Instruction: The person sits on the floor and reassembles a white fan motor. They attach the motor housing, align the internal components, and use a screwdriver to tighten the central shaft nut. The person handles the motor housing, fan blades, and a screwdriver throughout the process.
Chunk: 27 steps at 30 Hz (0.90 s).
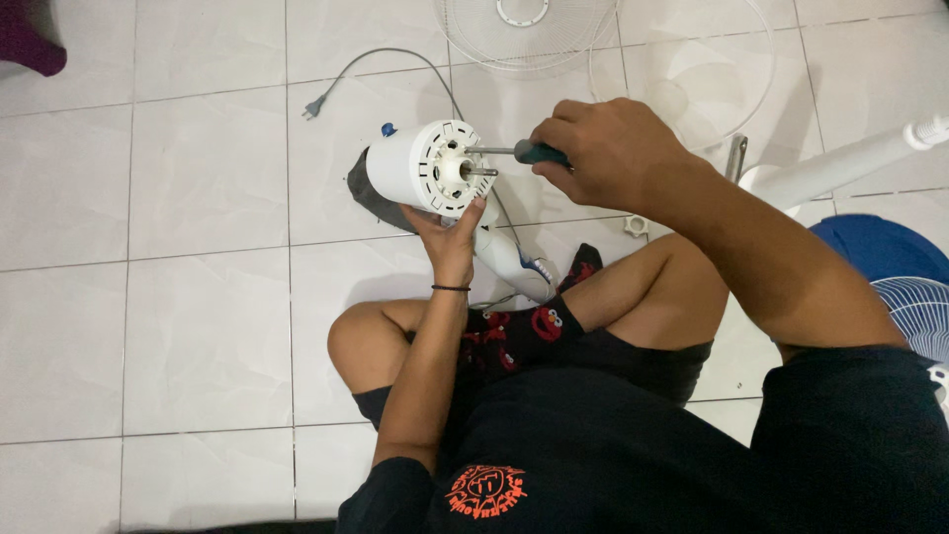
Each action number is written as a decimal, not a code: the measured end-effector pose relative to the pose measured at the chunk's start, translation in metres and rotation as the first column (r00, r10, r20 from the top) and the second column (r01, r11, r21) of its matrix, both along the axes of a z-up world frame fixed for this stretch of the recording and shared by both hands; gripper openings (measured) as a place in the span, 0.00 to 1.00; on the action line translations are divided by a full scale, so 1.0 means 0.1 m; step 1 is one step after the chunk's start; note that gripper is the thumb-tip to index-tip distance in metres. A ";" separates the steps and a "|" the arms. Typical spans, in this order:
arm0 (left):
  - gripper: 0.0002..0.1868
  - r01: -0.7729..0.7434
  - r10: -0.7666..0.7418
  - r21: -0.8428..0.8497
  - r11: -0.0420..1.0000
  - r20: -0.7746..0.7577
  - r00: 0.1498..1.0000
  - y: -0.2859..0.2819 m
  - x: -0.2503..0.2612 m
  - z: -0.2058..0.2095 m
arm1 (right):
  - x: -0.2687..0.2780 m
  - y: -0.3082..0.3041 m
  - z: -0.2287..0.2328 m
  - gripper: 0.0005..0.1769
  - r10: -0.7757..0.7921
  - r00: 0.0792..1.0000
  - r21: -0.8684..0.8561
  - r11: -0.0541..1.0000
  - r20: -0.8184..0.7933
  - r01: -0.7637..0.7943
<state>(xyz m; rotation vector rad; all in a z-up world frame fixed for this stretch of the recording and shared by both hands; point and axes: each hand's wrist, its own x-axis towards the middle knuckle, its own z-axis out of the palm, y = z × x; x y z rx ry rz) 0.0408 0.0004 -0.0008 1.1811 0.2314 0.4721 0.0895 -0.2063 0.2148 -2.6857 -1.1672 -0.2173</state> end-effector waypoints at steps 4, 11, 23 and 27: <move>0.65 0.002 -0.002 -0.014 1.000 -0.037 0.999 0.02 0.01 0.00 | 0.02 -0.04 0.00 0.23 0.036 0.999 -0.028 0.999 0.027 -0.036; 0.67 0.014 -0.015 -0.009 1.000 -0.113 0.994 0.01 0.03 -0.02 | -0.02 -0.14 0.05 0.08 0.337 0.671 -0.255 0.941 0.661 -0.221; 0.67 0.031 -0.033 -0.030 0.999 -0.066 0.997 -0.04 -0.04 0.05 | -0.05 -0.25 0.02 0.14 0.335 0.756 -0.243 0.941 0.562 -0.236; 0.64 0.017 -0.016 0.010 1.000 -0.037 0.999 -0.03 -0.07 0.08 | -0.04 -0.24 -0.04 0.17 0.302 0.817 -0.227 0.950 0.491 -0.214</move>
